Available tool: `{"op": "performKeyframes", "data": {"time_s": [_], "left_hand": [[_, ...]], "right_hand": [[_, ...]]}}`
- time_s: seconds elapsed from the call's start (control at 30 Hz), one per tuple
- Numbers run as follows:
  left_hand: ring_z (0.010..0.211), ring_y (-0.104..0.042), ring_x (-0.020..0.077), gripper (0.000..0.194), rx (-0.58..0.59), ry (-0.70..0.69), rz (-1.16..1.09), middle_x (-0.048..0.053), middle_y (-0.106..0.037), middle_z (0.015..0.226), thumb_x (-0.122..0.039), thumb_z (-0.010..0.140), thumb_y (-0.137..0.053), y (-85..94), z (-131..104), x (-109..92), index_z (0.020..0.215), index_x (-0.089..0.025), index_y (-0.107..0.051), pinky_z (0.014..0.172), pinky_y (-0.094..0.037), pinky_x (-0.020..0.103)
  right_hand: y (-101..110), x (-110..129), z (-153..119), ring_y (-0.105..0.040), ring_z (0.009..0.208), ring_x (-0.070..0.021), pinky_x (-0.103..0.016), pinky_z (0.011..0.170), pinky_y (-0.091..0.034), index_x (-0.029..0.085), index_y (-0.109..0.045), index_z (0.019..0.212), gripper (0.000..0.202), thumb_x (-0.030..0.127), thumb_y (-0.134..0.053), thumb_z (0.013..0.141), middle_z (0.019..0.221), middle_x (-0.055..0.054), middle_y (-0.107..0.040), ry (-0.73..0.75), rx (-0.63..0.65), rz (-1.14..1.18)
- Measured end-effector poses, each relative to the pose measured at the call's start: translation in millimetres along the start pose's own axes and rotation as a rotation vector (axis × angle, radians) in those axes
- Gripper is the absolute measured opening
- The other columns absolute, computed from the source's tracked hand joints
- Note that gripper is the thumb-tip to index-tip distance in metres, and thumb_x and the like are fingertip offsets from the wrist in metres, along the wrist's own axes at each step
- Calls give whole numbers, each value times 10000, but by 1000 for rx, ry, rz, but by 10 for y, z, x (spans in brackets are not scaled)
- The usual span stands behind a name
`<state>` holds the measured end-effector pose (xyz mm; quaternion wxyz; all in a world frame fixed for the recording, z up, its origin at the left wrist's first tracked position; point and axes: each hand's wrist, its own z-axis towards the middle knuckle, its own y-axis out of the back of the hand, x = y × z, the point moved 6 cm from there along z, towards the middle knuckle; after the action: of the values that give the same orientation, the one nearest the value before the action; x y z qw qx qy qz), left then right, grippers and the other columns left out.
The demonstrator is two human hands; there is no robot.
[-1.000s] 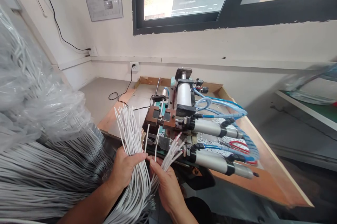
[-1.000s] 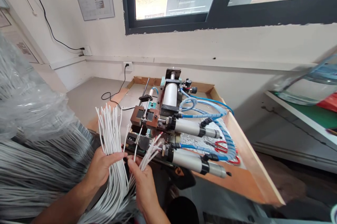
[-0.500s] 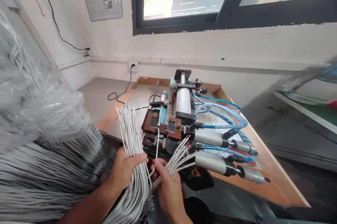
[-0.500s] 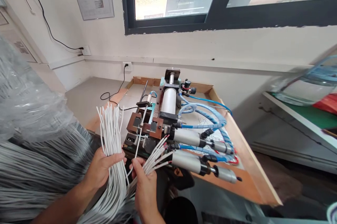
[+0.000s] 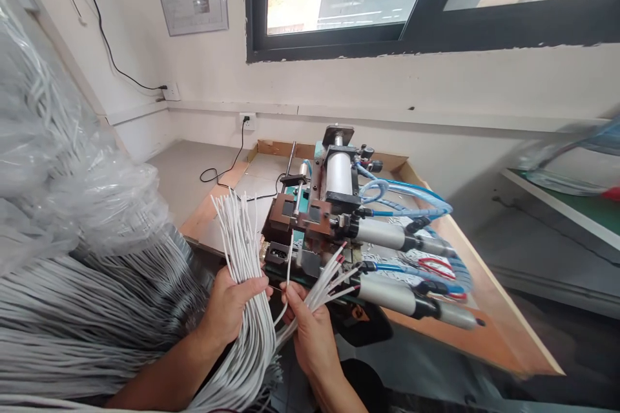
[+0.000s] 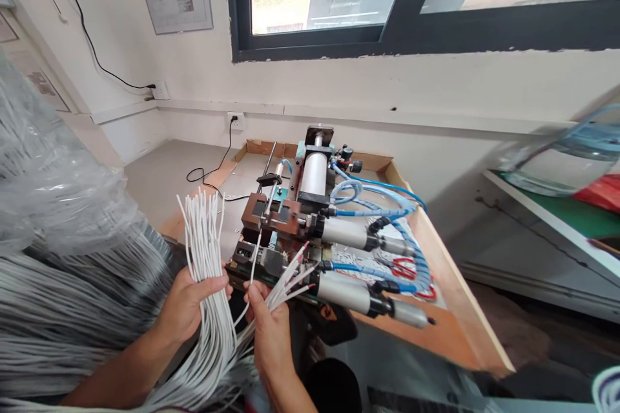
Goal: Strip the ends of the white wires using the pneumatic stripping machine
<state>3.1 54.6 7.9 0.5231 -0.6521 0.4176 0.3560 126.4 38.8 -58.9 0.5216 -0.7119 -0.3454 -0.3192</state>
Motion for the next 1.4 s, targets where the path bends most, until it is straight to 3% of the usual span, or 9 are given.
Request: {"op": "performKeyframes", "data": {"time_s": [0.23,0.37,0.6,0.8,1.0,1.2,1.4], "left_hand": [[479,-546,108,189,-16,-26,4,-16,-598,550,-149,587,-685,69,-37,21,757,-129,-603,497,-421,224],[392,-479,88,164,-1,-40,32,-44,-533,429,-183,617,-679,122,-39,43,754,-135,-604,423,-371,208],[415,-482,66,150,-29,-146,61,-17,-614,573,-158,588,-694,174,-91,-84,722,-125,-635,421,-373,194],[432,-503,84,166,-67,-180,66,-17,-626,569,-142,574,-703,207,-130,-98,724,-129,-635,442,-393,209],[404,-487,85,167,-136,-196,16,-32,-590,501,-128,549,-690,283,-107,-101,705,-115,-633,434,-393,222],[370,-472,78,220,-206,-96,-89,-54,-554,444,-170,558,-692,439,-8,-26,759,-124,-614,397,-372,210],[406,-531,98,266,-25,87,-52,44,-665,599,-140,486,-738,294,-27,131,732,-90,-650,419,-403,226]], "right_hand": [[120,-18,-158,-417,554,-110,-232,530,-331,174,-669,806,282,418,-662,663,620,3,-537,55,29,-193],[62,2,-234,-395,543,-104,-232,531,-316,173,-669,780,269,426,-619,704,601,9,-511,54,169,-287],[-6,-94,-384,-392,556,-111,-234,535,-303,161,-664,752,293,444,-608,706,590,8,-490,-18,316,-345],[-20,-156,-449,-341,499,-84,-215,489,-265,143,-659,714,328,468,-624,680,572,16,-472,-104,374,-335],[45,-204,-555,-359,503,-90,-218,494,-266,136,-665,691,337,467,-672,626,549,13,-469,-188,331,-283],[94,-316,-627,-333,482,-82,-216,485,-249,139,-661,664,323,458,-677,622,518,24,-455,-232,311,-263],[-45,-389,-626,-298,471,-82,-219,471,-206,127,-666,649,356,482,-666,619,495,27,-442,-341,533,-243]]}}
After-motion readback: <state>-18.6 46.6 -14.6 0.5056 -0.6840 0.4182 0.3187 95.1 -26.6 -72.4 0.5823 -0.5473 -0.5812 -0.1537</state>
